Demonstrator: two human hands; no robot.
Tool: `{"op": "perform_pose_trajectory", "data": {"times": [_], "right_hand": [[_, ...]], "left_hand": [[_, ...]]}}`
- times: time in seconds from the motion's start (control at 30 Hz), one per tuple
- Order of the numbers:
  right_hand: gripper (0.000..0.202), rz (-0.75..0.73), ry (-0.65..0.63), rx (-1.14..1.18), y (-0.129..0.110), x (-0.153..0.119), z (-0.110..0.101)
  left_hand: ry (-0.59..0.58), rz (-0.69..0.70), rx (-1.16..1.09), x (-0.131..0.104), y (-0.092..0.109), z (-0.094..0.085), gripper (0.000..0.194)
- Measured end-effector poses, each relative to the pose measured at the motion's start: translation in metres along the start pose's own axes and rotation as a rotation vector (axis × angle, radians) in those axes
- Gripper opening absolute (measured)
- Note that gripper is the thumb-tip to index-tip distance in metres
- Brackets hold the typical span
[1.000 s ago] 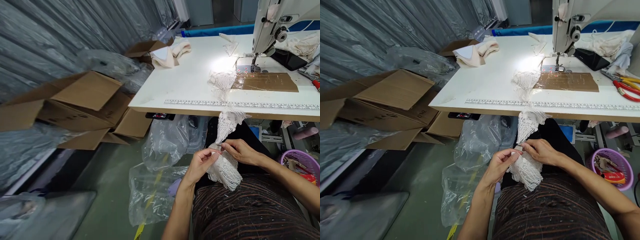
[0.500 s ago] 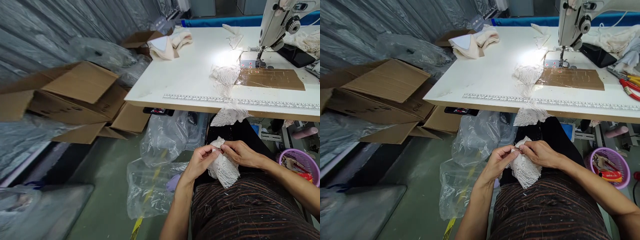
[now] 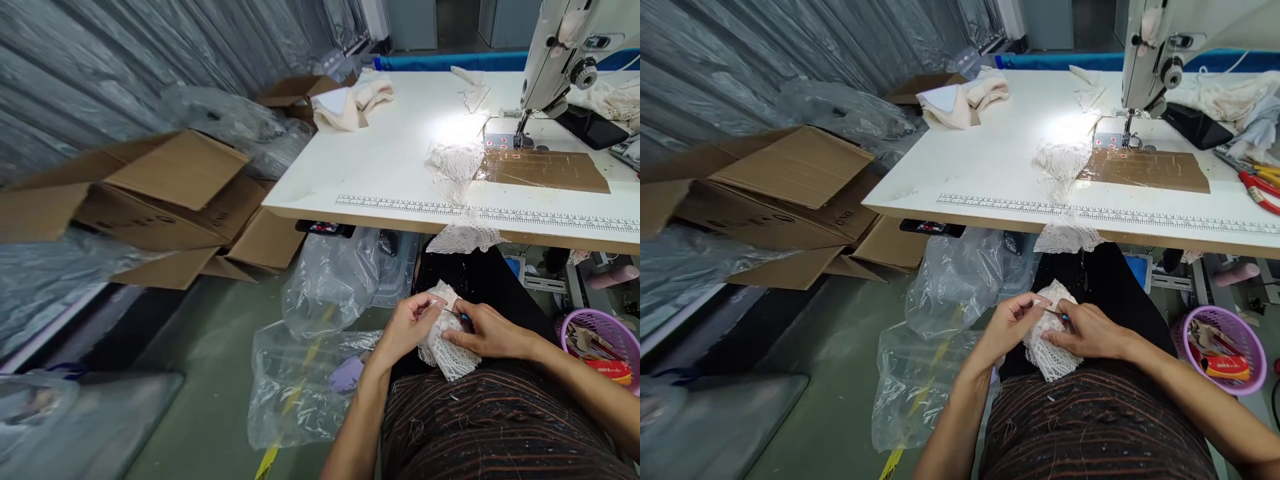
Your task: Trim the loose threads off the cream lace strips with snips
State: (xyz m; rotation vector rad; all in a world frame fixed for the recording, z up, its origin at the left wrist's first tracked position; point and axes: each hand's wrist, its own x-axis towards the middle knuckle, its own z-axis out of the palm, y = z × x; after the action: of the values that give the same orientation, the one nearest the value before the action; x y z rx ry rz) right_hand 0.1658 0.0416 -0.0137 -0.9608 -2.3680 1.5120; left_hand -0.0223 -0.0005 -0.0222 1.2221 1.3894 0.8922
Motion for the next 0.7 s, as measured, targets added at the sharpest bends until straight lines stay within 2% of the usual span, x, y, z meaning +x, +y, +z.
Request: {"op": "perform_pose_trajectory", "data": {"times": [0.07,0.13,0.2,0.27,0.37,0.4,0.47,0.53,0.6,0.7], "right_hand": [[0.019,0.031,0.101,-0.135,0.001,-0.003,-0.003],[0.015,0.035,0.213,-0.189,-0.001,-0.005,-0.01],[0.016,0.016,0.285,-0.173,-0.004,-0.007,-0.019],[0.018,-0.008,0.338,-0.136,-0.01,-0.008,-0.028],[0.02,-0.042,0.421,-0.082,-0.018,-0.007,-0.037],[0.02,-0.055,0.448,-0.068,-0.02,-0.006,-0.039],[0.022,-0.077,0.502,-0.05,-0.022,-0.003,-0.041],[0.025,-0.064,0.557,-0.047,-0.022,0.002,-0.041],[0.028,-0.008,0.608,-0.064,-0.02,0.008,-0.04],[0.025,0.064,0.639,-0.099,-0.019,0.011,-0.036]], "left_hand": [[0.124,0.119,0.134,0.009,-0.004,0.0,0.028],[0.26,0.232,0.177,0.026,-0.004,-0.001,0.038],[0.368,0.279,0.117,0.046,-0.001,-0.003,0.048],[0.41,0.27,0.026,0.065,0.005,-0.004,0.051],[0.36,0.24,-0.007,0.078,0.016,0.0,0.033],[0.349,0.237,0.039,0.076,0.019,0.002,0.026],[0.345,0.275,0.2,0.064,0.022,0.009,0.026],[0.307,0.387,0.391,0.047,0.024,0.017,0.028],[0.203,0.527,0.545,0.03,0.024,0.023,0.026],[0.093,0.658,0.648,0.013,0.024,0.025,0.021]]}}
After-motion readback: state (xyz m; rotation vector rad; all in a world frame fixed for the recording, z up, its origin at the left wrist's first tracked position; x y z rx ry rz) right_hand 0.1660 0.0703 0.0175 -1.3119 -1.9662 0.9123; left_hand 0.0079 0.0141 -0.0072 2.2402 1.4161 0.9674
